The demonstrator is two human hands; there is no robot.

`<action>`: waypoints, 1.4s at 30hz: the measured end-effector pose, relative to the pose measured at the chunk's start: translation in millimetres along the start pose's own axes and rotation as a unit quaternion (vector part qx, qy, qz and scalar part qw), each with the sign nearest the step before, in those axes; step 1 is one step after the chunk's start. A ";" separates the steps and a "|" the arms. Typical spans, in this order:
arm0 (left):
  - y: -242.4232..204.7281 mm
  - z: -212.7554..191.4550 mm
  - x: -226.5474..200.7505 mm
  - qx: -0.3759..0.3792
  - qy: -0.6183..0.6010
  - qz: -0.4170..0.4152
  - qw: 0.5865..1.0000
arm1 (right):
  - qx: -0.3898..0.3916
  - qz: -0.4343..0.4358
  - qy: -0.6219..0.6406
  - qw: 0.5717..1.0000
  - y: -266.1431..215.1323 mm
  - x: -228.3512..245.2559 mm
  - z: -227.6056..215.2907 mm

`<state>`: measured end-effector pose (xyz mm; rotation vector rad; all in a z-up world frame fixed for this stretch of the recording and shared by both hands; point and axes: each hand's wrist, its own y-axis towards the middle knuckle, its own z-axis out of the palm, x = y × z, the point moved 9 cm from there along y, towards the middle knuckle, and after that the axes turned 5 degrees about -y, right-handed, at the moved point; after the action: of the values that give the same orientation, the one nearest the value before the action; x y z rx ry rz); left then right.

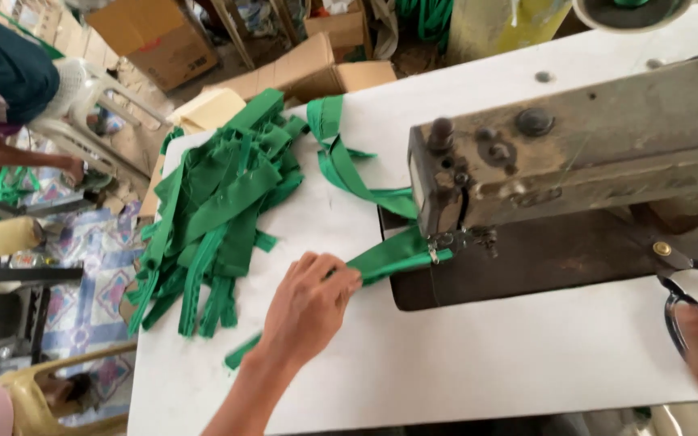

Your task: Sewing multiple green fabric strips together into a continuous chain using an industrial sewing machine.

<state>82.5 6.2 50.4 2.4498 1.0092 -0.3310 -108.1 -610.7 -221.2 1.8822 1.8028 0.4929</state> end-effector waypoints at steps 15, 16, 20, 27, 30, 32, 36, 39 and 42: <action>48.1 -2.6 -57.7 0.186 0.134 0.046 0.972 | -0.003 -0.165 0.139 0.976 258.7 436.1 -151.6; 43.7 6.8 -64.2 0.200 0.163 0.072 0.963 | 0.006 -0.159 0.134 0.978 258.9 437.6 -146.9; 21.3 47.7 -71.8 0.209 0.136 0.096 0.964 | -0.024 -0.200 0.150 0.968 258.7 437.1 -153.7; 27.5 43.7 -71.5 0.284 -0.072 -0.068 0.954 | 0.095 -0.249 0.160 0.950 240.7 422.0 -135.5; 42.7 39.5 -61.7 0.152 -0.052 -0.007 0.987 | 0.111 -0.262 0.148 0.947 244.2 420.5 -140.4; 45.5 39.3 -56.5 0.073 -0.029 0.027 0.997 | 0.111 -0.276 0.134 0.945 247.9 421.6 -145.8; 41.2 52.0 -57.8 0.068 0.035 0.051 0.996 | 0.173 -0.267 0.143 0.937 251.0 417.9 -144.3; 37.2 53.5 -57.8 0.055 0.050 0.058 0.996 | 0.148 -0.272 0.164 0.937 253.3 417.8 -151.5; 31.8 56.5 -55.8 0.044 0.055 0.062 0.996 | 0.117 -0.282 0.158 0.939 249.7 417.4 -153.0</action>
<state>63.6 -75.6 33.8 2.6211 0.8975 -0.2057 37.3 -183.8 16.8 1.3651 2.5900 0.3938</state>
